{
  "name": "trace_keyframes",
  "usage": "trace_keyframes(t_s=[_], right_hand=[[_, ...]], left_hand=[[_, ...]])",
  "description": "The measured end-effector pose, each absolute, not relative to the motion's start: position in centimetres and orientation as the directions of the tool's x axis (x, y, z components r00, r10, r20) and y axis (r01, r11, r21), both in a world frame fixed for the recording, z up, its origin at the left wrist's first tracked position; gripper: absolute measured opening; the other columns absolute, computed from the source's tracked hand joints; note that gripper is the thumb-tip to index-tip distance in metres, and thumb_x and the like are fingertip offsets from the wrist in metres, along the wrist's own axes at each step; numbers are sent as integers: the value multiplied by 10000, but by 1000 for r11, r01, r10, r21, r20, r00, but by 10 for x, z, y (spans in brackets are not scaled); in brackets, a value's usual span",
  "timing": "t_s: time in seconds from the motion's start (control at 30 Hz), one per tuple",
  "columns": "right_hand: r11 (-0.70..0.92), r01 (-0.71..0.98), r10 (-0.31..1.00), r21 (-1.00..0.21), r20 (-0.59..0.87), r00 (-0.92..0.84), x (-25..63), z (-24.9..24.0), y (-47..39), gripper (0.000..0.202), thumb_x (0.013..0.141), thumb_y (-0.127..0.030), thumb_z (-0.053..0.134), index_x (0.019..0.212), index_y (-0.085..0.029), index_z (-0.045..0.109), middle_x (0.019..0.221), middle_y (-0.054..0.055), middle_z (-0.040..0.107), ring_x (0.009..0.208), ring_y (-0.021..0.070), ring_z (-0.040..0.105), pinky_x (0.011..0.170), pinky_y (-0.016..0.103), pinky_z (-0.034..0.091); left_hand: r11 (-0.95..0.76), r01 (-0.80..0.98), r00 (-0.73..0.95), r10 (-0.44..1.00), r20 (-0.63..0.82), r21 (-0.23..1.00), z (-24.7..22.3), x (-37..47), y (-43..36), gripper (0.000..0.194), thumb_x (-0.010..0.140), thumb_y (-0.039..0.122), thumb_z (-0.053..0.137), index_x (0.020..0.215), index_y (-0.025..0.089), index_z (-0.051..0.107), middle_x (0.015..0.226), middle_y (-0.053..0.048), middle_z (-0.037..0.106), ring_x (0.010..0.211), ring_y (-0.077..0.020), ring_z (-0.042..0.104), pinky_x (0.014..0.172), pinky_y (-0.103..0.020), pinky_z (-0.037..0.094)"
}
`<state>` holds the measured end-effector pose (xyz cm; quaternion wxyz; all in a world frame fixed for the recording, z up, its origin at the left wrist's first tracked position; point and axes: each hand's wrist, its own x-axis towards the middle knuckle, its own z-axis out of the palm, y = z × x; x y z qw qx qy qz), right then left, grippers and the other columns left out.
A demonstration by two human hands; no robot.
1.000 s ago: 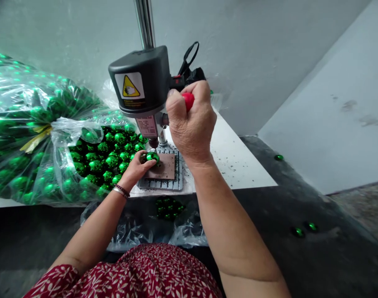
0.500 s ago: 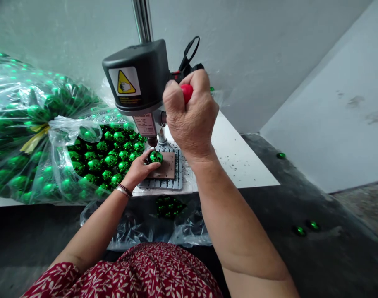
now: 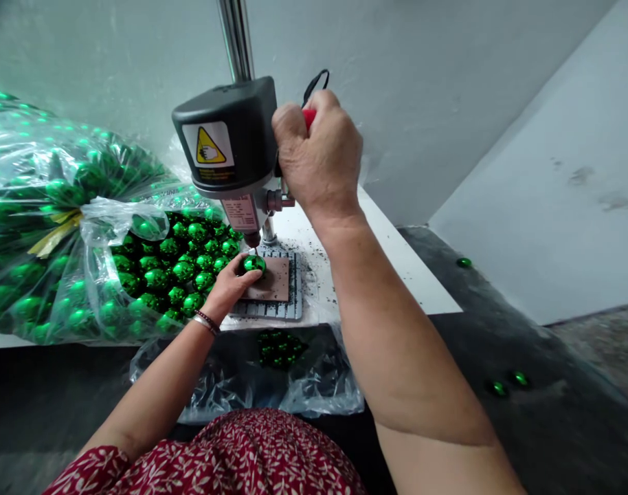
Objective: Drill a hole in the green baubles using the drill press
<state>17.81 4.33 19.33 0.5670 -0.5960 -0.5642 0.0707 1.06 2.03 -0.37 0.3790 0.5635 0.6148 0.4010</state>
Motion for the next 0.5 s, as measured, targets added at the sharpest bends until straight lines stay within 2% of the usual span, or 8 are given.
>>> trace_keyframes(t_s=[0.13,0.27,0.4,0.5], right_hand=[[235,591,783,-772,510,355,180,202,57,352,885,-304,407,597,-131,303,583,-36,223,595,28,160,657,233,177],[240,580,783,-779,508,359,180,201,58,348,889,-333,404,617,-135,317,596,-39,245,600,31,169,662,224,192],[239,566,775,-789,507,378,179,199,56,346,884,-337,421,617,-142,317,600,-43,280,599,38,162,659,221,212],[242,557,773,-795,505,385,179,199,56,357,876,-335,441,605,-145,304,590,-41,294,595,42,180,651,225,211]], left_hand=[[24,387,-61,998,0,922,-2,9,21,478,700,351,693,1139,173,632,975,-47,680,907,-193,606,859,-313,480],[3,453,-37,999,15,892,-2,10,21,532,693,332,701,1192,177,603,1011,-53,681,920,-205,616,869,-330,476],[-93,654,32,995,96,751,0,14,17,575,688,315,715,1235,194,587,1130,-86,673,1042,-265,597,958,-409,437],[-177,731,104,983,149,659,2,17,15,573,684,279,719,1237,206,589,1232,-94,637,1130,-291,564,1012,-445,404]])
